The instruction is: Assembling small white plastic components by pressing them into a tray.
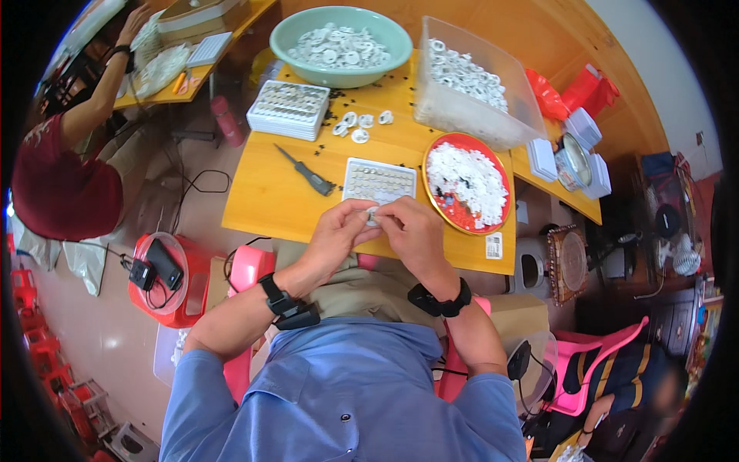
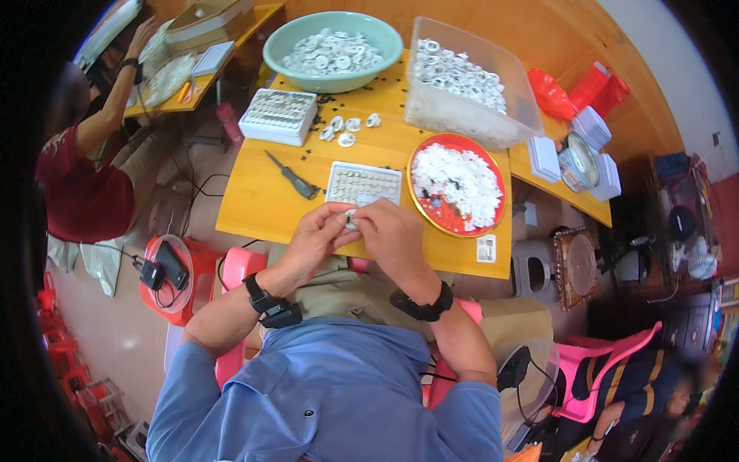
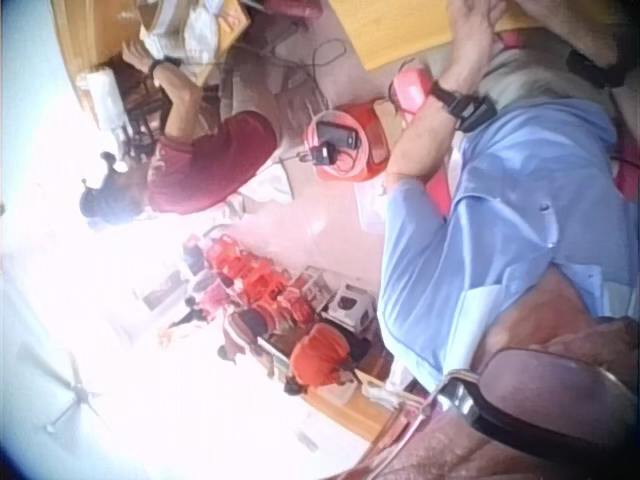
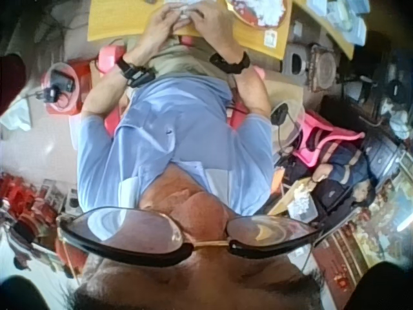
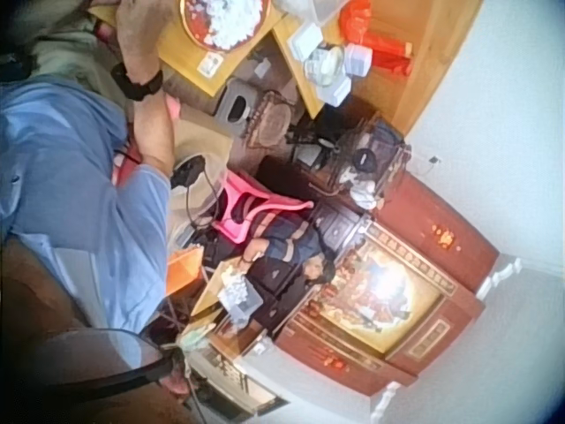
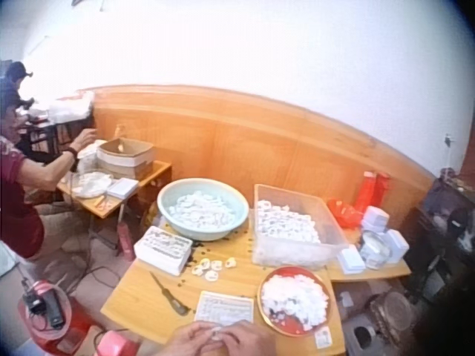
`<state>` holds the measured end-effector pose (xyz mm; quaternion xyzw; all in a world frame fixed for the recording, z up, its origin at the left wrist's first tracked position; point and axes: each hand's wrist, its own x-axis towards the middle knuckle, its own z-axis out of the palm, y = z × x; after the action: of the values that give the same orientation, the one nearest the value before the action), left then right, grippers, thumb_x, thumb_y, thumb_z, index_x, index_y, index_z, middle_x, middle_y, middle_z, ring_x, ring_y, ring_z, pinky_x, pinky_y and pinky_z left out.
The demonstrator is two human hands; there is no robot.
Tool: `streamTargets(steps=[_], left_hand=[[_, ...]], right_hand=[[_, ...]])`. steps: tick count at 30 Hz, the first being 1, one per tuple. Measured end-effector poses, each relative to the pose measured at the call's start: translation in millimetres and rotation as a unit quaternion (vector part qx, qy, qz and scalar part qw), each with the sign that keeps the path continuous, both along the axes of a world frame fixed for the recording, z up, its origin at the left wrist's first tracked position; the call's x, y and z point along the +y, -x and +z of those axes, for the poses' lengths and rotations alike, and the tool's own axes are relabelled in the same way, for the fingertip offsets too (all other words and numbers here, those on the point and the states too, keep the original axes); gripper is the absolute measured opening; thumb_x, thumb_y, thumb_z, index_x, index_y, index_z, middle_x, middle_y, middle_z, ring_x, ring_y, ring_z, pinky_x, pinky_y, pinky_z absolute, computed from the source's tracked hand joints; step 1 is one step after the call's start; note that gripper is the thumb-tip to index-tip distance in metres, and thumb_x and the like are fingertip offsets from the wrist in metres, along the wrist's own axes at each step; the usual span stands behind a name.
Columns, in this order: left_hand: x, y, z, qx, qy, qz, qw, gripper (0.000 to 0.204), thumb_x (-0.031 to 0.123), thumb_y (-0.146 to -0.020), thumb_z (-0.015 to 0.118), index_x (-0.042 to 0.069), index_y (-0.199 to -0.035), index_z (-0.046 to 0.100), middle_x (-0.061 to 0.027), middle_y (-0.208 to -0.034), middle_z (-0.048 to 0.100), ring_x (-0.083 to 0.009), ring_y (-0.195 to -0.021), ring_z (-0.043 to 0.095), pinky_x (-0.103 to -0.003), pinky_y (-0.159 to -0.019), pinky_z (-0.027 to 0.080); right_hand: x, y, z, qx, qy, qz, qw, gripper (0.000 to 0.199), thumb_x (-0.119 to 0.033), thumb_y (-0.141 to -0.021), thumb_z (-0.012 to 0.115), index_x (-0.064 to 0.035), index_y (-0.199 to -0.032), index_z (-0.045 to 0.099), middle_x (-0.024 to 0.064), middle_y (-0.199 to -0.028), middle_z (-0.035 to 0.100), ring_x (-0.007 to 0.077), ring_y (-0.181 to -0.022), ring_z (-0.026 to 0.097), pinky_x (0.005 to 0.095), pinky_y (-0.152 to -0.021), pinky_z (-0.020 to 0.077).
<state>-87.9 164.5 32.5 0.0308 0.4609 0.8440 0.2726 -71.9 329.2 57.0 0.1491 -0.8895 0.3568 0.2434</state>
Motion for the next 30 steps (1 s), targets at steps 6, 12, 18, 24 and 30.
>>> streamTargets(steps=[6, 12, 18, 24, 30], left_hand=[[-2, 1, -2, 0.008, 0.016, 0.004, 1.000, 0.024, 0.012, -0.104, 0.046, -0.002, -0.122, 0.054, -0.0120, -0.118, 0.061, -0.0181, -0.107, 0.063, -0.031, -0.095, 0.053], [-1, 1, 5, 0.006, 0.029, 0.000, 1.000, 0.024, 0.012, -0.104, 0.046, -0.002, -0.121, 0.053, -0.0115, -0.113, 0.062, -0.0173, -0.103, 0.063, -0.031, -0.094, 0.053], [0, 0, 7, -0.003, 0.042, -0.001, 0.999, 0.023, 0.011, -0.104, 0.045, -0.002, -0.121, 0.053, -0.0108, -0.110, 0.063, -0.0170, -0.101, 0.064, -0.031, -0.095, 0.054], [-1, 1, 5, 0.000, 0.042, -0.003, 0.999, 0.022, 0.010, -0.104, 0.044, -0.001, -0.121, 0.053, -0.0122, -0.112, 0.064, -0.0173, -0.104, 0.065, -0.031, -0.095, 0.054], [-2, 0, 6, 0.015, 0.043, -0.026, 0.999, 0.022, 0.011, -0.104, 0.045, -0.001, -0.119, 0.055, -0.0116, -0.113, 0.063, -0.0176, -0.104, 0.065, -0.031, -0.094, 0.055]], right_hand=[[-4, -3, 3, 0.027, -0.035, -0.002, 0.999, 0.003, -0.008, -0.079, 0.068, -0.0074, -0.080, 0.066, 0.0065, -0.075, 0.062, 0.0278, -0.067, 0.062, 0.0372, -0.058, 0.0472], [-5, -9, 6, 0.033, -0.151, -0.014, 0.988, 0.003, -0.008, -0.079, 0.069, -0.0076, -0.080, 0.067, 0.0070, -0.075, 0.063, 0.0279, -0.066, 0.062, 0.0366, -0.059, 0.0476], [-2, -7, 0, -0.058, 0.032, -0.021, 0.998, 0.004, -0.010, -0.081, 0.067, -0.0068, -0.084, 0.066, 0.0072, -0.079, 0.064, 0.0279, -0.067, 0.064, 0.0382, -0.058, 0.0491], [-6, -8, 6, -0.138, 0.093, -0.058, 0.984, 0.010, -0.010, -0.080, 0.069, -0.0071, -0.089, 0.065, 0.0091, -0.078, 0.065, 0.0259, -0.067, 0.066, 0.0367, -0.058, 0.0504], [6, -1, 1, -0.258, 0.173, -0.009, 0.951, 0.012, -0.010, -0.080, 0.070, -0.0053, -0.090, 0.065, 0.0101, -0.084, 0.068, 0.0211, -0.067, 0.067, 0.0347, -0.058, 0.0499]])
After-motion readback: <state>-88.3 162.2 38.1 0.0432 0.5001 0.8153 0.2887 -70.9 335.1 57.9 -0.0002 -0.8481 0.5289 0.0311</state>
